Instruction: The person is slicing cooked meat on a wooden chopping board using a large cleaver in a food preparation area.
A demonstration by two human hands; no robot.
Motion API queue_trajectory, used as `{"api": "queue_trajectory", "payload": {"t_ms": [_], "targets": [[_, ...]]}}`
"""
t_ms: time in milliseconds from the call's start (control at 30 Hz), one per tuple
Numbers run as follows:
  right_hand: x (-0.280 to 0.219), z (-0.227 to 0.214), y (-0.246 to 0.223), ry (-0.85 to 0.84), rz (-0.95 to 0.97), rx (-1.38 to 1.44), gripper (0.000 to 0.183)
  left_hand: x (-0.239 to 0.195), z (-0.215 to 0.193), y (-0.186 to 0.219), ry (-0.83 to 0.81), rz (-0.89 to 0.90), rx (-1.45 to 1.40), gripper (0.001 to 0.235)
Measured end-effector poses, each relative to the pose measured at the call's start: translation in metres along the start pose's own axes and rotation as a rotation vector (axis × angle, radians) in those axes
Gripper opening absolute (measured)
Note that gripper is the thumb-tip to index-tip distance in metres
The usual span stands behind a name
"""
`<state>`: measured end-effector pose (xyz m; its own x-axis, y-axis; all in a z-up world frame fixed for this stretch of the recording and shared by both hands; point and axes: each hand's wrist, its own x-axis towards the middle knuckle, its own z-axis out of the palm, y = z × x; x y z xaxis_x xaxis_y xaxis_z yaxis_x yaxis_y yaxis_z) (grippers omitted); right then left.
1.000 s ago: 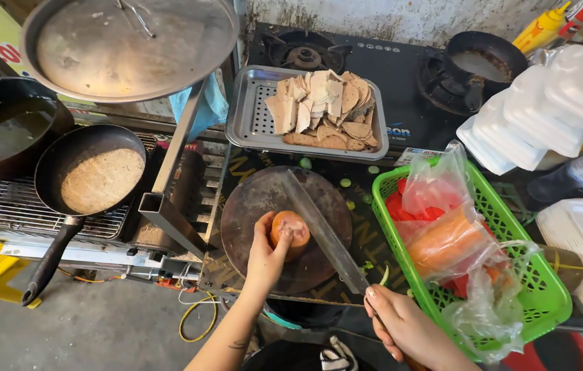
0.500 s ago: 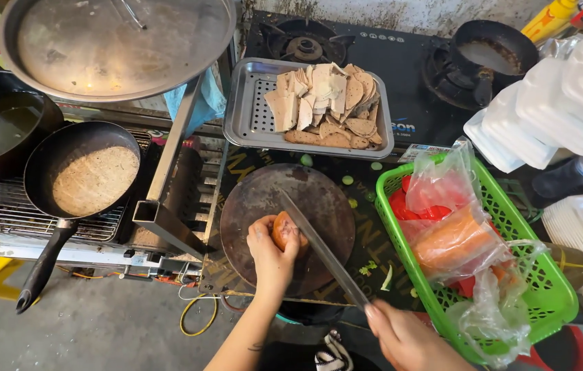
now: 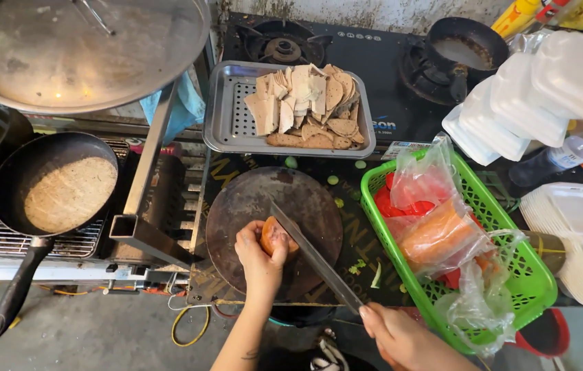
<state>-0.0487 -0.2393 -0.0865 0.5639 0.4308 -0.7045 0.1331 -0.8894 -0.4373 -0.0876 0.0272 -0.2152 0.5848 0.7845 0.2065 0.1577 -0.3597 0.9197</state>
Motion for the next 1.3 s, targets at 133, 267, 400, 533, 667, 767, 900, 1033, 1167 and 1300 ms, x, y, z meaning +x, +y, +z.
{"api": "queue_trajectory", "payload": {"t_ms": [133,267,400,533,667,767,900,1033,1167,1300], "targets": [[0.021,-0.011,-0.087,-0.06,-0.058,0.105,0.047,0.006,-0.006,0.003,-0.049,-0.065,0.001,0.048],[0.036,-0.013,-0.117,-0.077,-0.06,0.046,0.051,0.006,-0.002,-0.001,-0.019,-0.016,0.01,0.048],[-0.002,-0.002,-0.062,-0.084,0.101,0.088,0.047,0.009,-0.003,0.003,-0.023,-0.069,-0.019,0.049],[0.011,0.002,-0.062,-0.074,0.137,0.086,0.05,0.01,-0.004,0.005,-0.045,-0.065,0.004,0.054],[0.056,0.006,-0.093,-0.085,-0.05,0.124,0.05,0.01,-0.006,0.0,-0.068,-0.012,0.035,0.051],[0.062,0.009,-0.086,-0.106,-0.082,0.213,0.05,0.009,-0.004,-0.001,-0.056,-0.012,0.023,0.051],[0.044,0.017,-0.04,-0.13,-0.089,0.343,0.05,0.005,-0.004,0.0,-0.036,-0.057,-0.027,0.053],[0.019,-0.007,-0.028,-0.048,0.001,0.219,0.044,0.002,-0.014,0.028,-0.042,-0.1,-0.084,0.052],[-0.023,-0.031,-0.061,-0.005,0.033,0.187,0.043,0.0,-0.012,0.023,-0.051,-0.084,-0.128,0.059],[-0.043,-0.029,-0.059,-0.026,0.028,0.187,0.045,-0.004,-0.007,0.018,-0.03,-0.128,-0.157,0.056]]}}
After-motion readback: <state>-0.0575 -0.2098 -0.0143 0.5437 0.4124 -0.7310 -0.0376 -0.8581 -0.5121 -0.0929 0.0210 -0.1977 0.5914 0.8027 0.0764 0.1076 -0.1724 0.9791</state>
